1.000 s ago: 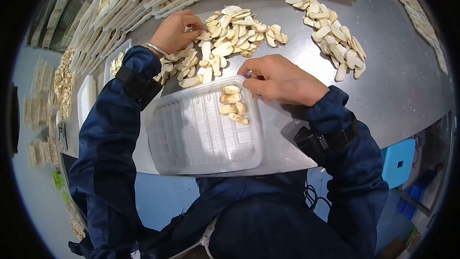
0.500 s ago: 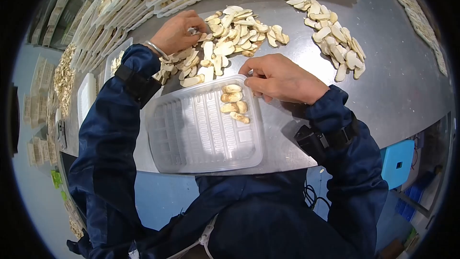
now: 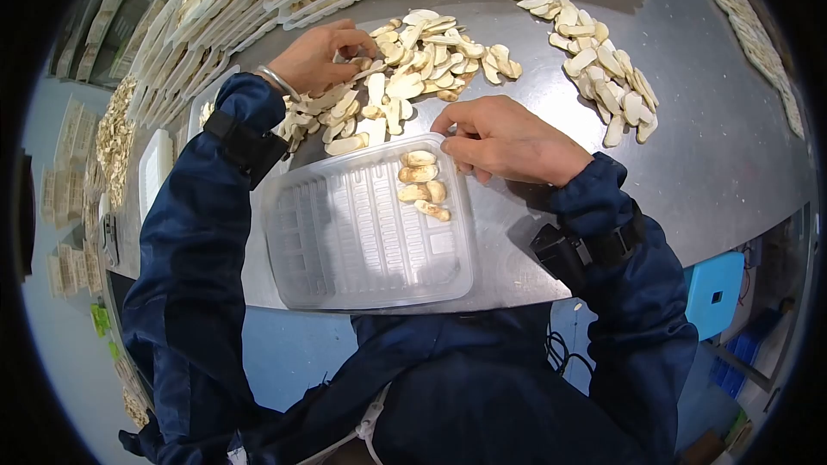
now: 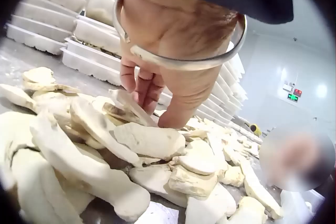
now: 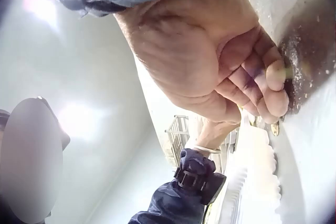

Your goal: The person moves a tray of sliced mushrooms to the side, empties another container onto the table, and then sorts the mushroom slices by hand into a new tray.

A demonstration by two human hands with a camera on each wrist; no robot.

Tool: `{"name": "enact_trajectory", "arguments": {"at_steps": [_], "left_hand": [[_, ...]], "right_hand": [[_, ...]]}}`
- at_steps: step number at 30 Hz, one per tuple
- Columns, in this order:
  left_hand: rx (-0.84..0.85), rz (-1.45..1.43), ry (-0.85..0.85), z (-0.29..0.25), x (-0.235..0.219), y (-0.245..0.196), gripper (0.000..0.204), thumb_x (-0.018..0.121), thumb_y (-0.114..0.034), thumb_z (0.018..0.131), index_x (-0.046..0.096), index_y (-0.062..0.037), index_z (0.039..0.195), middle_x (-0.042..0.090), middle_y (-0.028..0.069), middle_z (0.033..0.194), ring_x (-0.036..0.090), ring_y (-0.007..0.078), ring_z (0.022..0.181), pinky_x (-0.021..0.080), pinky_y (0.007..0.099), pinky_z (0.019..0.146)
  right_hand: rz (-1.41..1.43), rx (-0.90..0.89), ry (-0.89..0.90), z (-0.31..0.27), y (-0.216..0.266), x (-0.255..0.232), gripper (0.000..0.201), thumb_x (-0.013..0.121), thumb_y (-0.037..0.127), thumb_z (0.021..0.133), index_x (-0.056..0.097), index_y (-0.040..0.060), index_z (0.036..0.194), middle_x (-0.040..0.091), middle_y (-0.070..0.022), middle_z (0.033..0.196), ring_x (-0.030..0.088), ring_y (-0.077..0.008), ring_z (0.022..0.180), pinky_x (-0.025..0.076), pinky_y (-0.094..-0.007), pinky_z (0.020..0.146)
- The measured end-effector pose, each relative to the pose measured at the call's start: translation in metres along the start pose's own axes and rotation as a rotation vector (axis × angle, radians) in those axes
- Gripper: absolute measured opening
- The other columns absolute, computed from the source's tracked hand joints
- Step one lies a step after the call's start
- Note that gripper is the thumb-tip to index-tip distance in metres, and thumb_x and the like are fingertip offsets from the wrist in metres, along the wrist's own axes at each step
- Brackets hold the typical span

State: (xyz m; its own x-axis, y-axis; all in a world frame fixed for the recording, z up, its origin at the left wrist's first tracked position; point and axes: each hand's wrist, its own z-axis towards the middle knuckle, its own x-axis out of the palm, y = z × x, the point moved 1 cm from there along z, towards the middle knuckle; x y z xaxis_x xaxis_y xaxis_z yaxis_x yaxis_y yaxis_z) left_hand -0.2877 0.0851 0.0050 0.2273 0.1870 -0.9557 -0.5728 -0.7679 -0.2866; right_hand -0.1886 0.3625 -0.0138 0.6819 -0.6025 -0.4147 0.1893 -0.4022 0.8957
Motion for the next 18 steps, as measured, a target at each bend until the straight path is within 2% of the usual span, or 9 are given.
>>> {"name": "enact_trajectory", "arguments": {"at_steps": [3,6,9,11,12,13,15,17,18], "left_hand": [[-0.002,-0.009,-0.006,0.0,0.001,-0.001,0.024,0.067,-0.019,0.08,0.065,-0.0079,0.101,0.055,0.0111,0.087,0.057,0.0279,0.082,0.045,0.0397,0.073],[0.057,0.01,-0.094,0.001,0.005,0.006,0.021,0.066,-0.015,0.08,0.064,-0.0061,0.099,0.058,0.0109,0.083,0.057,0.0286,0.077,0.046,0.0393,0.07],[-0.018,-0.093,-0.077,-0.002,0.004,0.006,0.019,0.068,-0.011,0.081,0.063,-0.0033,0.097,0.062,0.0087,0.076,0.059,0.0242,0.071,0.048,0.035,0.066],[0.012,-0.208,-0.165,-0.004,0.004,0.011,0.019,0.07,-0.009,0.08,0.063,-0.0023,0.096,0.063,0.0069,0.073,0.06,0.019,0.068,0.049,0.0317,0.064],[0.024,-0.268,-0.205,-0.007,0.005,0.012,0.019,0.07,-0.009,0.08,0.063,-0.0018,0.096,0.063,0.006,0.072,0.06,0.0164,0.066,0.049,0.0301,0.063],[-0.039,-0.262,-0.251,-0.011,-0.006,0.004,0.018,0.071,-0.007,0.082,0.067,-0.0014,0.099,0.066,0.0037,0.077,0.06,0.0093,0.071,0.05,0.0264,0.067],[-0.061,-0.544,-0.258,-0.028,-0.018,-0.022,0.016,0.068,-0.006,0.089,0.07,-0.0051,0.105,0.07,0.0015,0.089,0.061,0.0066,0.075,0.05,0.0213,0.067],[0.07,-0.564,-0.157,-0.052,-0.013,-0.06,0.015,0.068,-0.006,0.09,0.072,-0.0053,0.104,0.071,0.0017,0.094,0.063,0.0059,0.078,0.051,0.0205,0.069],[0.042,-0.624,-0.081,-0.067,-0.003,-0.086,0.014,0.068,-0.005,0.089,0.072,-0.0049,0.103,0.071,0.0015,0.092,0.063,0.0059,0.077,0.051,0.0206,0.068]], "right_hand": [[0.024,0.029,0.019,0.0,0.001,-0.001,0.034,0.055,0.018,0.09,0.062,-0.0073,0.111,0.063,-0.0069,0.064,0.059,-0.0139,0.052,0.046,-0.0272,0.054],[0.044,0.07,0.057,-0.001,0.005,-0.003,0.032,0.054,0.014,0.092,0.059,-0.0058,0.117,0.061,-0.0051,0.068,0.055,-0.0105,0.056,0.044,-0.0253,0.055],[0.046,0.044,0.048,-0.001,0.004,-0.002,0.032,0.054,0.013,0.092,0.06,-0.0059,0.116,0.061,-0.0051,0.068,0.056,-0.0105,0.056,0.044,-0.0257,0.056],[0.059,0.016,0.04,-0.002,0.0,-0.001,0.031,0.054,0.013,0.092,0.06,-0.0061,0.116,0.061,-0.0049,0.067,0.056,-0.0105,0.056,0.044,-0.026,0.056],[0.053,-0.016,-0.006,-0.001,-0.001,0.0,0.03,0.056,0.018,0.089,0.064,-0.0053,0.105,0.064,-0.0068,0.064,0.06,-0.0138,0.051,0.047,-0.0275,0.054],[0.06,-0.025,0.003,-0.002,-0.002,0.0,0.03,0.056,0.018,0.089,0.063,-0.0058,0.105,0.064,-0.0065,0.064,0.06,-0.0133,0.052,0.047,-0.0271,0.054],[0.083,-0.018,-0.005,-0.002,-0.005,0.002,0.031,0.056,0.019,0.089,0.063,-0.006,0.106,0.063,-0.0063,0.064,0.059,-0.0133,0.052,0.046,-0.0271,0.053],[0.08,-0.01,0.033,-0.002,-0.001,-0.001,0.031,0.054,0.017,0.092,0.061,-0.0055,0.112,0.061,-0.0051,0.066,0.057,-0.0111,0.054,0.044,-0.0259,0.054],[0.075,-0.008,0.053,-0.002,0.0,-0.001,0.032,0.053,0.016,0.093,0.06,-0.0052,0.115,0.06,-0.0045,0.066,0.055,-0.0099,0.055,0.043,-0.0253,0.055]]}}
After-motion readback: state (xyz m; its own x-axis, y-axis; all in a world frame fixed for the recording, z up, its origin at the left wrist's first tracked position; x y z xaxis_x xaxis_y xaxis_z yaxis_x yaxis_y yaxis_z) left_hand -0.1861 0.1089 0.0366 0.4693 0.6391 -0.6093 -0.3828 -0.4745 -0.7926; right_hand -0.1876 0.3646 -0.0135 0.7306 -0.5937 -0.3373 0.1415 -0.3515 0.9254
